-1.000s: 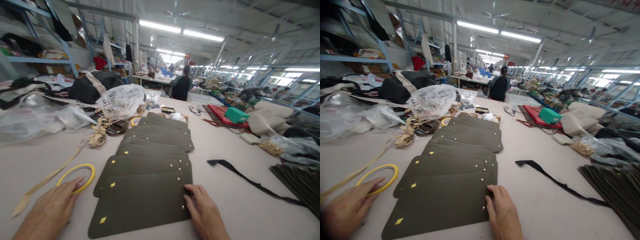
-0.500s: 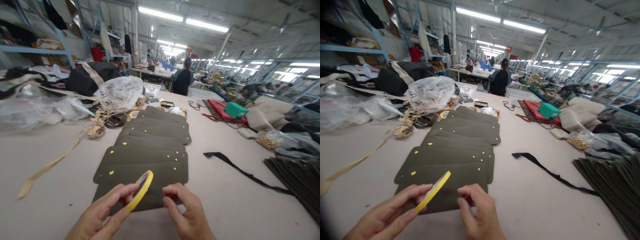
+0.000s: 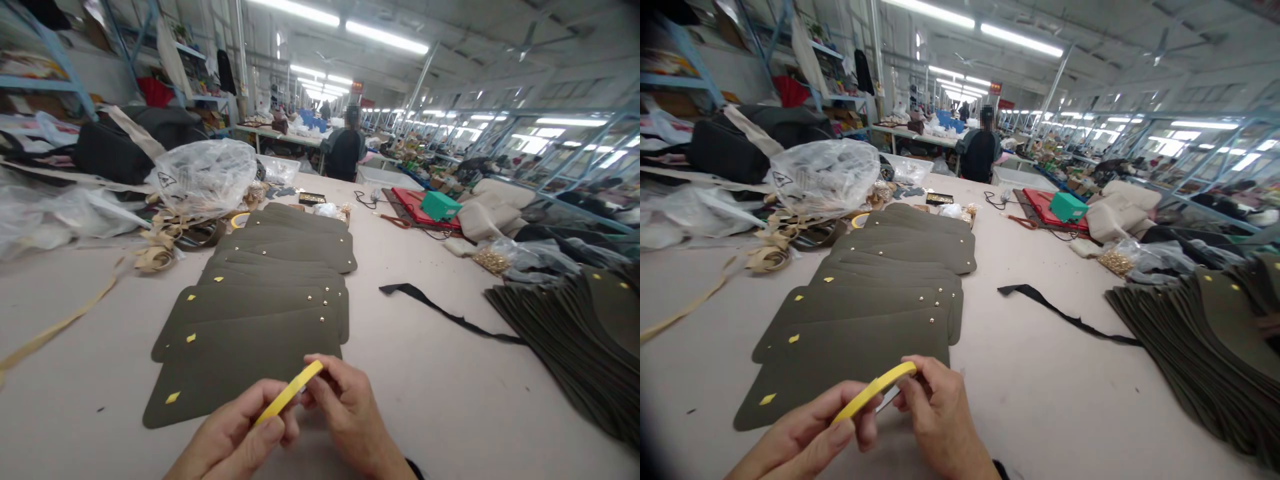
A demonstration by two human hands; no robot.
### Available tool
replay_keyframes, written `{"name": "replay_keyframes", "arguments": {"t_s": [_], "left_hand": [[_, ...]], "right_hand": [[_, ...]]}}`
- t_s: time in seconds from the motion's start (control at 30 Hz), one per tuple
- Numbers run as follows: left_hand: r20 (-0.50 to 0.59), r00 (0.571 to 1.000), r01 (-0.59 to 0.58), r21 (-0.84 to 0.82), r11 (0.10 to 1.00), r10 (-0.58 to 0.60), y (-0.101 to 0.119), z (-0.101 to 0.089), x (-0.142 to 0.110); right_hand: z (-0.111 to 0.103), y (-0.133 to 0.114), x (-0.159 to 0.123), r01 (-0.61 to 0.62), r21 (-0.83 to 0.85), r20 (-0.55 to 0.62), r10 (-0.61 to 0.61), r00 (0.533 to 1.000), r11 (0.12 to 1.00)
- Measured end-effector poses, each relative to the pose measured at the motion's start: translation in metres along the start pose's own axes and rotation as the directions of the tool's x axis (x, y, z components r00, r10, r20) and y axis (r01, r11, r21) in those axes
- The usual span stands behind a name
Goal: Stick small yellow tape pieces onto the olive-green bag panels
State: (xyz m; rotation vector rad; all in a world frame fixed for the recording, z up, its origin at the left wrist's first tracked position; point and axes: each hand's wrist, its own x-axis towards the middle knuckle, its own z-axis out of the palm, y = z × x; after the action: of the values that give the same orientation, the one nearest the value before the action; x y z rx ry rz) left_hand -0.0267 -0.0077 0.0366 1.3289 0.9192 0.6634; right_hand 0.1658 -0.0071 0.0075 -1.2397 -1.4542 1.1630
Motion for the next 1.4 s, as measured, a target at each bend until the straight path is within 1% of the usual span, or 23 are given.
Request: {"name": "replay_keyframes", "arguments": {"t_s": [0.1,0.17,0.23,0.27,0.3,0.37,0.43,0.47,0.53,0.6,0.7,0.77,0.83,0.9,0.93,0.97,1.0,1.1,1.13,1.17,1.2,1.27,1.4], "left_hand": [[0.009,1.0,0.0,0.029,1.0,-0.001,-0.001,0.004,0.003],[-0.016,1.0,-0.001,0.091,0.996,0.003,0.001,0.006,0.003],[-0.06,0.997,-0.028,0.228,0.973,0.043,0.003,0.007,0.002],[-0.091,0.992,-0.054,0.311,0.949,0.086,0.004,0.008,0.001],[-0.116,0.983,-0.083,0.393,0.916,0.139,0.004,0.008,0.002],[-0.134,0.957,-0.148,0.532,0.834,0.256,0.0,0.009,0.003],[-0.101,0.924,-0.226,0.63,0.743,0.368,-0.006,0.01,0.006],[-0.079,0.903,-0.266,0.667,0.695,0.422,-0.009,0.01,0.007],[-0.055,0.858,-0.318,0.725,0.612,0.511,-0.013,0.011,0.007],[-0.055,0.837,-0.317,0.762,0.565,0.544,-0.014,0.011,0.007],[-0.047,0.836,-0.292,0.805,0.516,0.546,-0.014,0.012,0.006],[-0.043,0.821,-0.28,0.838,0.468,0.569,-0.018,0.012,0.007],[-0.042,0.791,-0.275,0.867,0.415,0.611,-0.024,0.011,0.01],[-0.035,0.742,-0.295,0.88,0.372,0.67,-0.03,0.011,0.012],[-0.032,0.723,-0.306,0.881,0.361,0.69,-0.031,0.011,0.013],[-0.03,0.721,-0.313,0.877,0.364,0.692,-0.031,0.011,0.013],[-0.03,0.736,-0.314,0.87,0.38,0.676,-0.03,0.011,0.013],[-0.042,0.819,-0.284,0.838,0.466,0.573,-0.023,0.012,0.011],[-0.045,0.833,-0.278,0.828,0.487,0.552,-0.021,0.012,0.01],[-0.048,0.834,-0.279,0.822,0.496,0.549,-0.019,0.012,0.01],[-0.05,0.828,-0.283,0.823,0.493,0.559,-0.019,0.012,0.011],[-0.042,0.799,-0.303,0.834,0.462,0.599,-0.02,0.011,0.013],[-0.012,0.714,-0.34,0.868,0.362,0.7,-0.024,0.008,0.018]], "right_hand": [[-0.005,0.003,-0.003,0.001,-0.066,0.049,0.002,0.999,0.998],[-0.012,0.002,-0.005,0.026,-0.1,0.044,-0.022,0.999,0.995],[-0.02,-0.002,-0.008,0.052,-0.085,-0.022,-0.054,0.998,0.995],[-0.023,-0.006,-0.009,0.073,-0.077,-0.047,-0.077,0.996,0.994],[-0.026,-0.01,-0.01,0.106,-0.086,-0.046,-0.111,0.993,0.991],[-0.027,-0.02,-0.011,0.206,-0.156,0.03,-0.203,0.979,0.966],[-0.025,-0.026,-0.009,0.314,-0.242,0.125,-0.291,0.949,0.918],[-0.023,-0.028,-0.008,0.355,-0.275,0.153,-0.324,0.934,0.894],[-0.018,-0.027,-0.004,0.415,-0.308,0.172,-0.379,0.909,0.856],[-0.015,-0.023,-0.001,0.46,-0.311,0.183,-0.422,0.888,0.832],[-0.011,-0.017,0.002,0.505,-0.32,0.188,-0.469,0.863,0.802],[-0.01,-0.014,0.003,0.515,-0.329,0.198,-0.475,0.857,0.792],[-0.01,-0.013,0.002,0.506,-0.328,0.216,-0.458,0.862,0.798],[-0.008,-0.011,0.002,0.486,-0.327,0.212,-0.438,0.874,0.811],[-0.007,-0.01,0.003,0.479,-0.331,0.2,-0.436,0.878,0.813],[-0.006,-0.01,0.003,0.476,-0.338,0.185,-0.439,0.879,0.812],[-0.005,-0.01,0.003,0.478,-0.342,0.172,-0.446,0.878,0.809],[-0.002,-0.01,0.004,0.501,-0.344,0.163,-0.475,0.865,0.794],[-0.002,-0.01,0.005,0.511,-0.347,0.164,-0.486,0.859,0.786],[-0.001,-0.009,0.005,0.521,-0.354,0.161,-0.499,0.852,0.776],[0.0,-0.009,0.006,0.531,-0.367,0.154,-0.513,0.845,0.764],[0.001,-0.007,0.006,0.546,-0.406,0.129,-0.545,0.828,0.733],[0.006,-0.004,0.009,0.578,-0.497,0.069,-0.634,0.77,0.647]]}}
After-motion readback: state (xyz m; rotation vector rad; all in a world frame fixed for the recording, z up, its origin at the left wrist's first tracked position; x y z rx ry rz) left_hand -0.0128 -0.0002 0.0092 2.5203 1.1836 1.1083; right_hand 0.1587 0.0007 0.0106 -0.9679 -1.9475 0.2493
